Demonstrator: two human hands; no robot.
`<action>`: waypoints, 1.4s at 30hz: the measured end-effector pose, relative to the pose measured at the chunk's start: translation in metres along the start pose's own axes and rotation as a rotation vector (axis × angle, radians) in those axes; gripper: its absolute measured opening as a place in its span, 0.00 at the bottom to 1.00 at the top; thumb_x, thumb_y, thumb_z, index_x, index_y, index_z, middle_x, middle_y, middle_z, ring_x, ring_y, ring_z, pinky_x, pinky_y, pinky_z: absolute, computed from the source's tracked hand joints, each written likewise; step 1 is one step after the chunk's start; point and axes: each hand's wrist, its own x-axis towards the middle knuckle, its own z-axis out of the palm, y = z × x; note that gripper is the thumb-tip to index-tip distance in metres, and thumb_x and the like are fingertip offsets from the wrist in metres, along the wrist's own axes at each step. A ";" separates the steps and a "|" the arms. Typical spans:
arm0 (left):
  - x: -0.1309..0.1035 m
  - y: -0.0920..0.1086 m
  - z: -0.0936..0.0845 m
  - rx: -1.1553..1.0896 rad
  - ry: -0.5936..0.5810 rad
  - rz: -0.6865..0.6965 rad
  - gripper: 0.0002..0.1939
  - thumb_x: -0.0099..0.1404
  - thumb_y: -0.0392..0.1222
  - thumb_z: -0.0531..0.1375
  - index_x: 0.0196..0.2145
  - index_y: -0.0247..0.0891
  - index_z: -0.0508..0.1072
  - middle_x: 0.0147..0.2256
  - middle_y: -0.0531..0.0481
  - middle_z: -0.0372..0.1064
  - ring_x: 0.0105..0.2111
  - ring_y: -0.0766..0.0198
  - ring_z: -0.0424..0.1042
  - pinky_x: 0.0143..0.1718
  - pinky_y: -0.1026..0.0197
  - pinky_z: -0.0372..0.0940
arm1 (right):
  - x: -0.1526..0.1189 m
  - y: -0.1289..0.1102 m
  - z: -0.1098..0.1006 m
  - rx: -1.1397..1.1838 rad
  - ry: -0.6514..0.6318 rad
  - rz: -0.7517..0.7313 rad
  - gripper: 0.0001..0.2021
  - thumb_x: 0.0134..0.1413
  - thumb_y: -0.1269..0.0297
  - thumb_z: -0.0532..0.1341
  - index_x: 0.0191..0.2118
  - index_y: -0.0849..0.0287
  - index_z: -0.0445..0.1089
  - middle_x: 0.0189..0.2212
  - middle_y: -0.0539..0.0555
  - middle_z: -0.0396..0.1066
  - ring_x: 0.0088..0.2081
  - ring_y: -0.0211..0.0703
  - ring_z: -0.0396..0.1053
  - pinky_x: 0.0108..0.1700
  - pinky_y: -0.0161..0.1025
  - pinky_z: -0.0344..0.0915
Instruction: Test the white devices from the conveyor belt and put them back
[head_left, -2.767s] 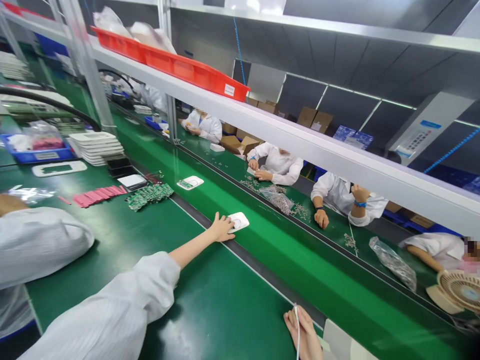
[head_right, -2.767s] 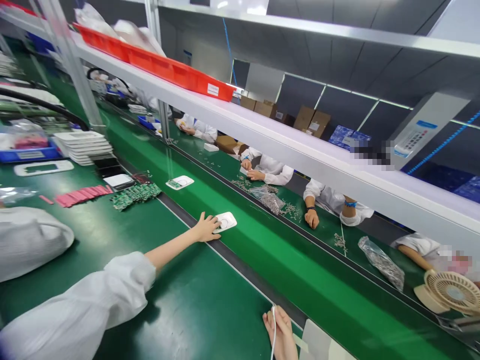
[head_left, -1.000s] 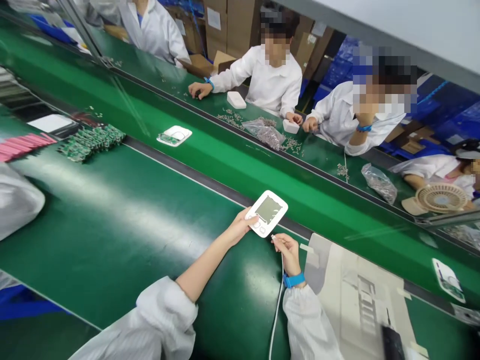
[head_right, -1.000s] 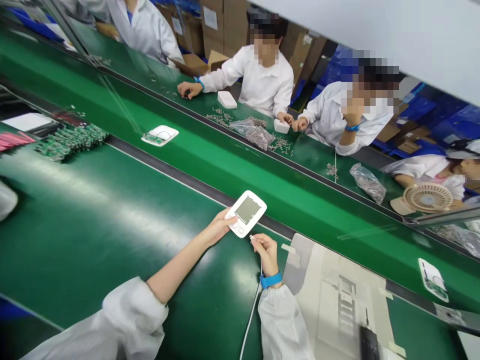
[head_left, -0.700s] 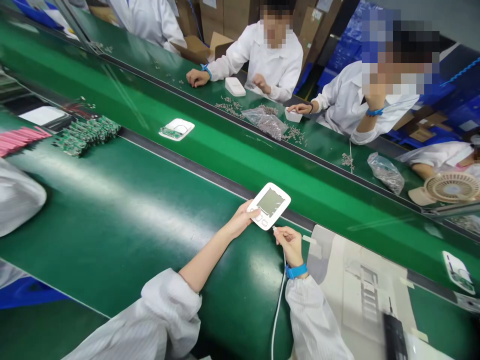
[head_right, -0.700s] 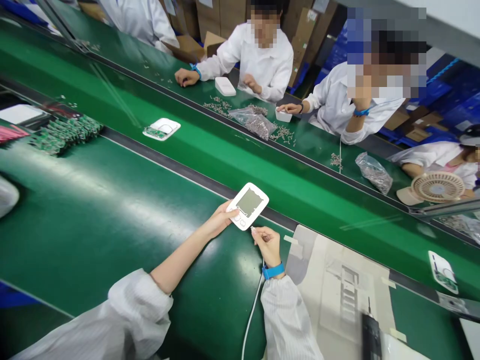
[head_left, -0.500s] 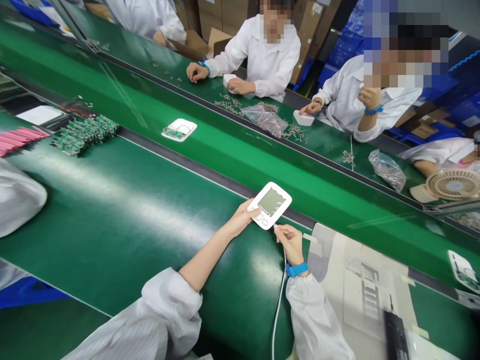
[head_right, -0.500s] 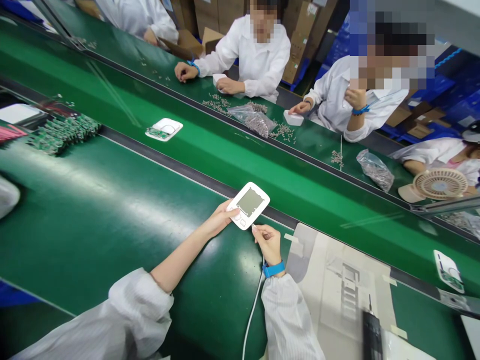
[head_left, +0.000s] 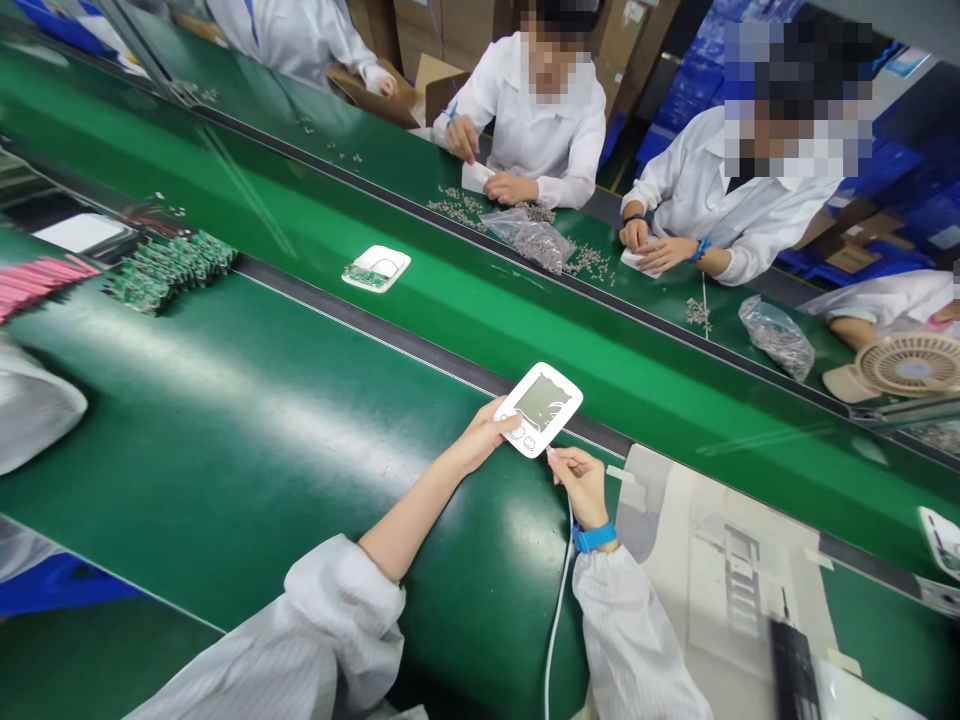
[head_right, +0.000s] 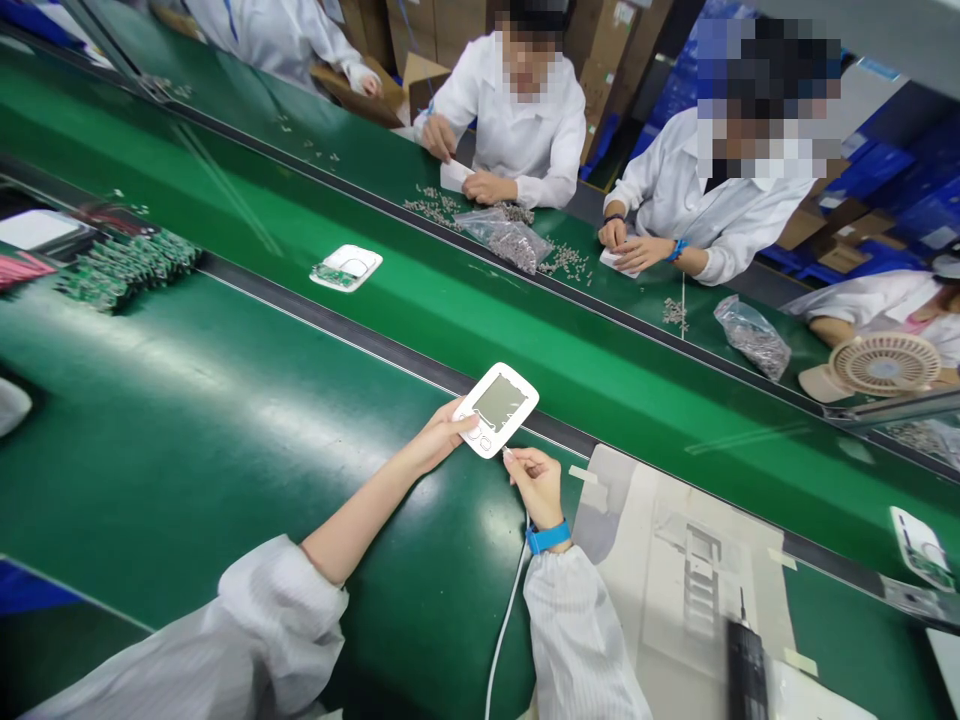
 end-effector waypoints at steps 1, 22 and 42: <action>0.000 0.000 0.000 0.002 0.000 -0.001 0.24 0.53 0.41 0.65 0.46 0.33 0.67 0.41 0.41 0.70 0.38 0.56 0.70 0.37 0.59 0.63 | 0.000 0.000 0.000 -0.002 -0.002 0.001 0.07 0.44 0.61 0.65 0.27 0.60 0.73 0.16 0.48 0.65 0.17 0.33 0.58 0.20 0.34 0.55; 0.000 0.002 0.002 0.025 0.029 -0.026 0.24 0.51 0.41 0.65 0.45 0.32 0.67 0.38 0.42 0.71 0.36 0.56 0.70 0.34 0.60 0.63 | 0.000 -0.002 0.000 -0.044 -0.022 0.012 0.09 0.44 0.58 0.64 0.27 0.60 0.73 0.14 0.46 0.62 0.17 0.33 0.55 0.19 0.33 0.52; 0.000 0.002 0.002 0.033 0.045 -0.048 0.23 0.50 0.42 0.65 0.44 0.31 0.69 0.39 0.41 0.71 0.35 0.56 0.70 0.34 0.59 0.63 | 0.000 -0.001 0.000 -0.016 -0.042 0.038 0.09 0.44 0.59 0.64 0.27 0.61 0.73 0.12 0.45 0.59 0.15 0.32 0.53 0.18 0.33 0.49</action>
